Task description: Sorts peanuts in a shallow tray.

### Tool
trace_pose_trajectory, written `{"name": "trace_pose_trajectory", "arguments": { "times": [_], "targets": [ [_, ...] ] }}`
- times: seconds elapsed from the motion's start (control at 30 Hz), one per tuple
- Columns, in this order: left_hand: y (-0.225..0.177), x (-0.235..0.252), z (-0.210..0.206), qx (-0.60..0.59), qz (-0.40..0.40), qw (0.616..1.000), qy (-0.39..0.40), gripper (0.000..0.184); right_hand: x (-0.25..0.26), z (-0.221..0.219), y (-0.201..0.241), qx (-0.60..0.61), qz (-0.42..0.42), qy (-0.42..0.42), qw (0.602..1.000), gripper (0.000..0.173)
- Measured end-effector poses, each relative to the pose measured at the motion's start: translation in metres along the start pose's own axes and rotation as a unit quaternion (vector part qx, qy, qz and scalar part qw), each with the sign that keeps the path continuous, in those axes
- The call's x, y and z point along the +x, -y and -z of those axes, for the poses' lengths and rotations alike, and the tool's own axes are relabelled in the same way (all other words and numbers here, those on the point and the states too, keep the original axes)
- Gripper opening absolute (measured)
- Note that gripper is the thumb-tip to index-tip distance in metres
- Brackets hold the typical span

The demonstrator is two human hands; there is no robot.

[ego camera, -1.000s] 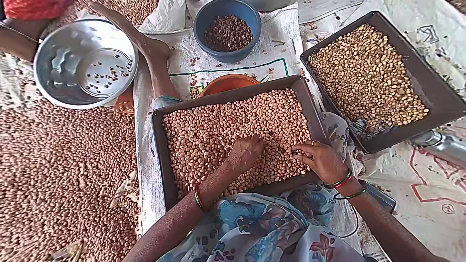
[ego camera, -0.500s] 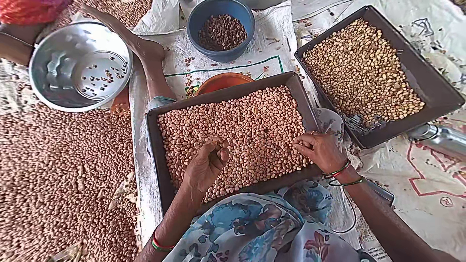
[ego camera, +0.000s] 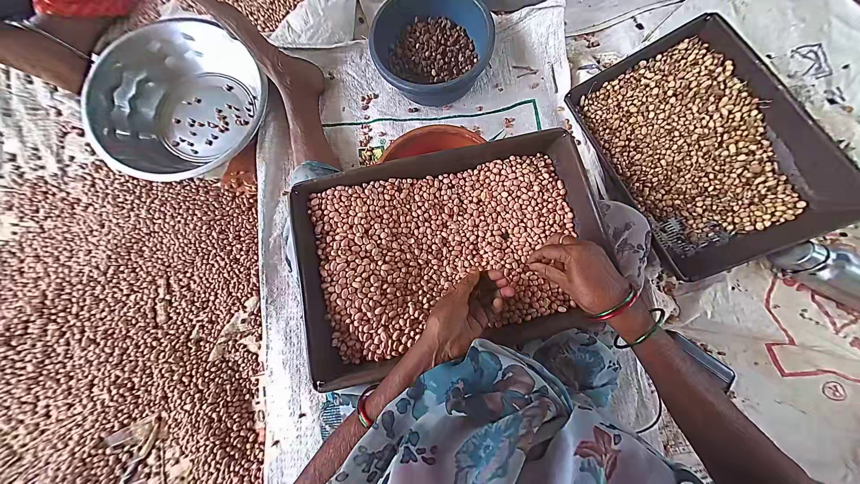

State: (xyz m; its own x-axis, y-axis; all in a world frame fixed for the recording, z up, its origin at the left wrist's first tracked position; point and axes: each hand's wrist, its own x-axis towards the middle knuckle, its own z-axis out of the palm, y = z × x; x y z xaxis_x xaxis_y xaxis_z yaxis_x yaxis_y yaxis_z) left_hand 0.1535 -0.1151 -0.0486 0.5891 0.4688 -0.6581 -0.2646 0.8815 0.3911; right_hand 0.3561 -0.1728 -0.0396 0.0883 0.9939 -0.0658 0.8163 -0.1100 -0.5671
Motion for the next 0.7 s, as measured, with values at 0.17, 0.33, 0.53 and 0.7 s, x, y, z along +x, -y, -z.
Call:
{"name": "trace_pose_trajectory", "arguments": {
  "times": [0.17,0.33,0.53,0.7],
  "targets": [
    [-0.001,-0.002,0.007,-0.066,-0.037,0.997,-0.014,0.053,0.003,-0.009,0.0,-0.074,-0.058,0.025,0.995,0.013],
    [0.002,0.004,0.014,-0.035,-0.032,0.999,0.019,0.059,-0.002,0.02,0.005,0.135,0.033,-0.031,0.99,0.018],
    [-0.003,-0.001,0.008,-0.051,-0.024,0.998,0.0,0.05,0.004,0.0,0.001,-0.003,-0.006,0.007,1.0,0.01],
    [0.007,0.013,0.031,-0.105,-0.092,0.99,0.019,0.046,0.013,-0.026,-0.004,-0.093,-0.019,0.038,0.995,0.013]
  ]
}}
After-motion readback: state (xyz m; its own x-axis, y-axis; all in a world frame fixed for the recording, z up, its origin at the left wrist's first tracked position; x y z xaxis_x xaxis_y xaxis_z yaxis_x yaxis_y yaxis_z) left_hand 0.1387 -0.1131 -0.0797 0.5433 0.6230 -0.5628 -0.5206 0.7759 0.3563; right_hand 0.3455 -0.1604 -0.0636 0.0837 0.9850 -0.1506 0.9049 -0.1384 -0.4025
